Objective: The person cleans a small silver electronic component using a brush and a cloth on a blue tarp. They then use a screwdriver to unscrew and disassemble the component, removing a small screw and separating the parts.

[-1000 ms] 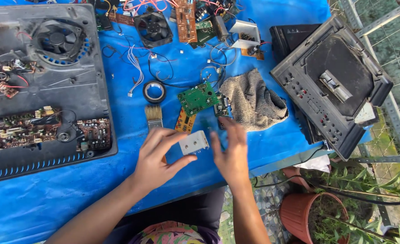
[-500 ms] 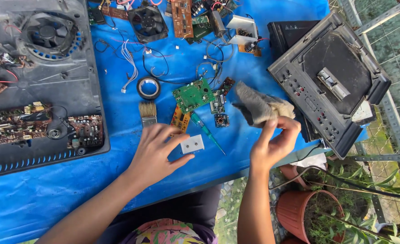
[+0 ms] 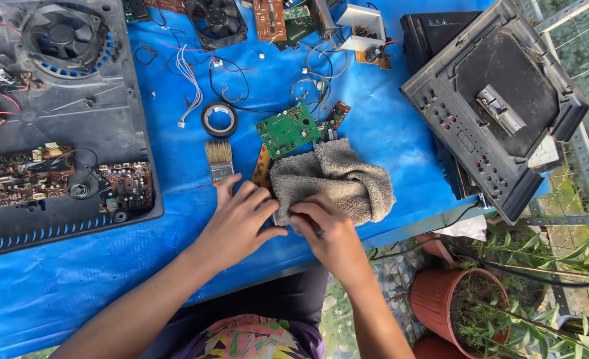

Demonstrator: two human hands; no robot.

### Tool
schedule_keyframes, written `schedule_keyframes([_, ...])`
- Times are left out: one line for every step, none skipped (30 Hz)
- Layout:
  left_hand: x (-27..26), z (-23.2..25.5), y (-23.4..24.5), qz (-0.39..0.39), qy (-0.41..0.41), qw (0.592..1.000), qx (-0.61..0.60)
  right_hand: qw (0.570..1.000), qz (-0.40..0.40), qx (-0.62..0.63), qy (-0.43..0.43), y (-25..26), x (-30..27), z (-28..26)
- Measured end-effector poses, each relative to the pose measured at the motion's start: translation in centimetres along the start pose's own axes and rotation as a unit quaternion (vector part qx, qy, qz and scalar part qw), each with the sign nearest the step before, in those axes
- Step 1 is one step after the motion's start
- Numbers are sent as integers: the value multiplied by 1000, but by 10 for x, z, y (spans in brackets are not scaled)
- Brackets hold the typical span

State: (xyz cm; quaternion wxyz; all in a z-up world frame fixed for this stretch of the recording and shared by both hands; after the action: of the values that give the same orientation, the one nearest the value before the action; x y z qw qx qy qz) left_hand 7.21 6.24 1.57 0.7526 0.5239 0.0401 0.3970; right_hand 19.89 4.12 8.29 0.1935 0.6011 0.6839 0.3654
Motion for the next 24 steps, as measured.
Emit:
schedule_keyframes([1,1,2,-1,-2,1000,-3,1000,-8,-24,-6,-2,1,2])
schedule_keyframes([1,1,2,-1,-4,1000,-3,1000,-7,-25,-7,-1,1,1])
schedule_keyframes([1,2,2,0,-6,1000,-2,997,-38,-60,-9,-5,1,0])
schedule_keyframes([0,2,3,2,-6,1000,1,993,-70,-94,-8,-9,2,-1])
schedule_keyframes([0,1,0,3,-5,1000,3,993,-69,-92,-6,-10,0,1])
schedule_keyframes([-1,0,-1,1,-8,1000,-2,978,-115,-171,13,-19,-1,1])
schedule_keyframes([-2,-2,-3,0,-11,1000,-7,955,-158,-249,32,-28,-2,2])
schedule_keyframes([-3,-5,-7,2,-6,1000,-2,955,-159,-247,38,-32,-1,14])
schedule_keyframes([-5,-6,-11,9,-12,1000,-5,944,-178,-273,47,-40,0,27])
schedule_keyframes([-7,-7,-16,17,-20,1000,-9,931,-196,-301,56,-48,-1,41])
schedule_keyframes([-8,-7,-16,19,-17,1000,-6,931,-197,-301,61,-44,6,39])
schedule_keyframes([-8,-6,-15,21,-19,1000,-5,944,-225,-237,41,-42,13,40])
schedule_keyframes([-7,-6,-14,24,-21,999,-4,952,-253,-171,21,-40,19,41])
schedule_keyframes([-7,-7,-11,27,-17,999,-1,951,-254,-172,27,-38,22,38])
schedule_keyframes([-7,-8,-10,23,-21,999,-8,951,-267,-153,16,-38,24,38])
schedule_keyframes([-6,-7,-10,18,-25,999,-17,950,-281,-134,5,-36,25,38])
schedule_keyframes([-6,-9,-9,22,-21,999,-15,949,-283,-136,9,-35,25,32])
schedule_keyframes([-6,-8,-9,22,-25,999,-11,940,-294,-167,29,-36,21,25])
schedule_keyframes([-6,-7,-11,21,-29,999,-7,930,-305,-198,49,-37,17,19])
schedule_keyframes([-6,-7,-11,22,-26,999,-7,929,-308,-197,50,-37,18,21])
schedule_keyframes([-6,-5,-9,37,-38,999,-6,925,-306,-213,67,-38,19,21])
schedule_keyframes([-8,-3,-8,53,-46,998,-4,920,-307,-228,87,-39,20,21])
schedule_keyframes([-9,-2,-11,53,-39,998,-4,918,-313,-226,91,-39,17,24])
schedule_keyframes([-9,-2,-10,66,-45,997,0,910,-311,-249,113,-41,18,24])
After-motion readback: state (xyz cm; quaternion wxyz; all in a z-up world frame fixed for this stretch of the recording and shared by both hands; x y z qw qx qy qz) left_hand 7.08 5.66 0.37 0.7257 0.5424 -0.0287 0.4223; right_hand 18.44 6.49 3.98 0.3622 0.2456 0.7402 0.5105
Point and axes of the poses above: each hand's wrist, its own x-axis towards the middle knuckle, its own y-axis out of the back of the hand, z = x × y, the point moved 8 cm from there along x, towards the middle knuckle, and after that the axes turned 3 degrees about -z, right-handed, at the moved point
